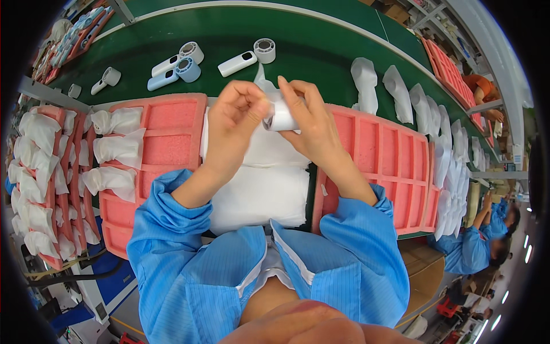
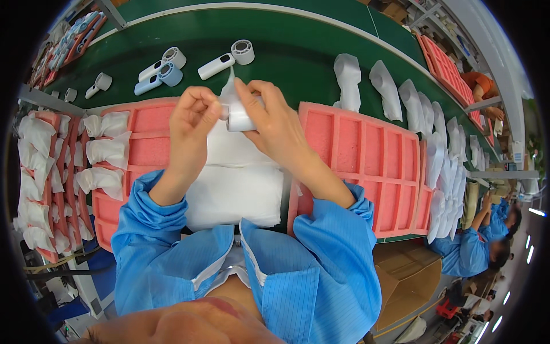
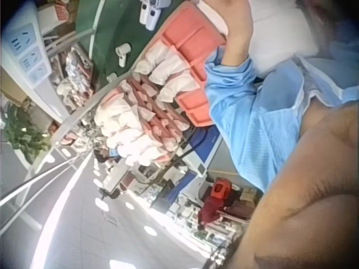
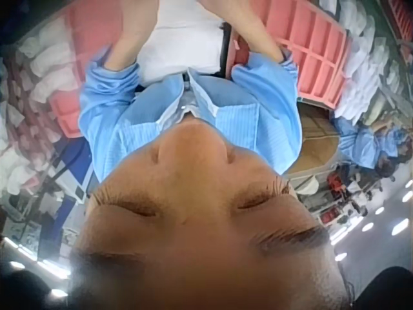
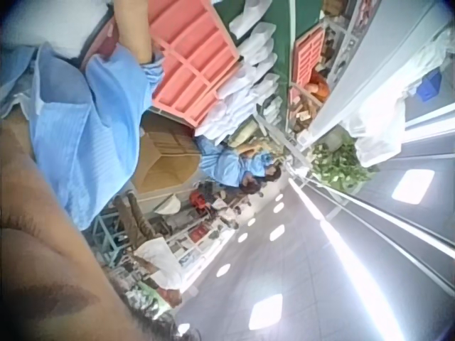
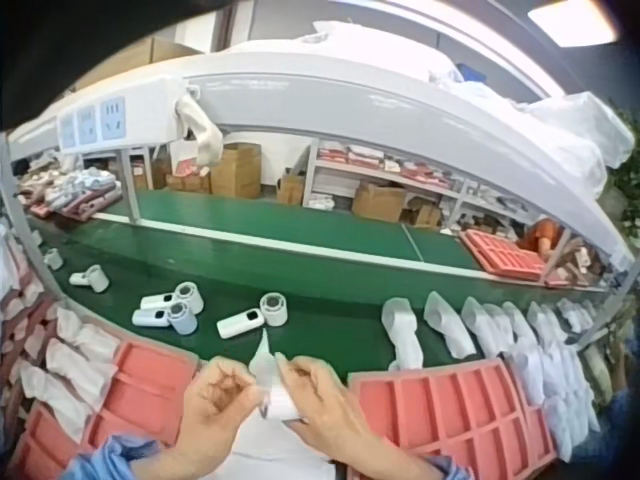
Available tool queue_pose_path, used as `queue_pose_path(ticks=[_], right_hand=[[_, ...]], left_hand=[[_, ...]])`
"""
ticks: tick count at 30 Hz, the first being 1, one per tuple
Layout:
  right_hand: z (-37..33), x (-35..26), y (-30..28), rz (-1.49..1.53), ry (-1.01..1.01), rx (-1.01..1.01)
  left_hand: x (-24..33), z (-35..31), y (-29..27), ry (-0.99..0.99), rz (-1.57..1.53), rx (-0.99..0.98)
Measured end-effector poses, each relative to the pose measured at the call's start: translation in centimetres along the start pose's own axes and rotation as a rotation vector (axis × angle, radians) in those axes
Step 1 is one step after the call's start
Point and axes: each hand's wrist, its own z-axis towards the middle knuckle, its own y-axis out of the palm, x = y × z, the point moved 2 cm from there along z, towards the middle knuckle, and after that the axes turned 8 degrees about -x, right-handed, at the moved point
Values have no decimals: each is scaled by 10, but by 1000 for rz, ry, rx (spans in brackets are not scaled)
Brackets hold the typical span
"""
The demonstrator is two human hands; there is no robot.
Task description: Packaging handheld hair dryers into plastic bags at an assembly station.
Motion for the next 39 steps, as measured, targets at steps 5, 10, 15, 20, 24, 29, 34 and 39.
queue_pose_path(ticks=[5,10,15,20,24,29,34,39], right_hand=[[-2,2,-6,-84,-53,104],[-3,11,-9,-68,-20,205],[-11,7,4,244,150,231],[-5,6,0,507,75,149],[-10,13,11,512,45,-115],[-11,34,11,180,182,-22],[-11,15,7,-202,270,48],[-12,8,12,-247,200,86]], left_hand=[[3,-22,26,527,767,-136],[5,-21,23,598,910,-269],[12,-3,26,266,907,-124],[20,9,-4,178,688,-219],[28,13,-13,-43,162,-363],[17,14,-27,121,406,-98],[14,3,0,228,541,67],[18,0,-7,447,806,14]])
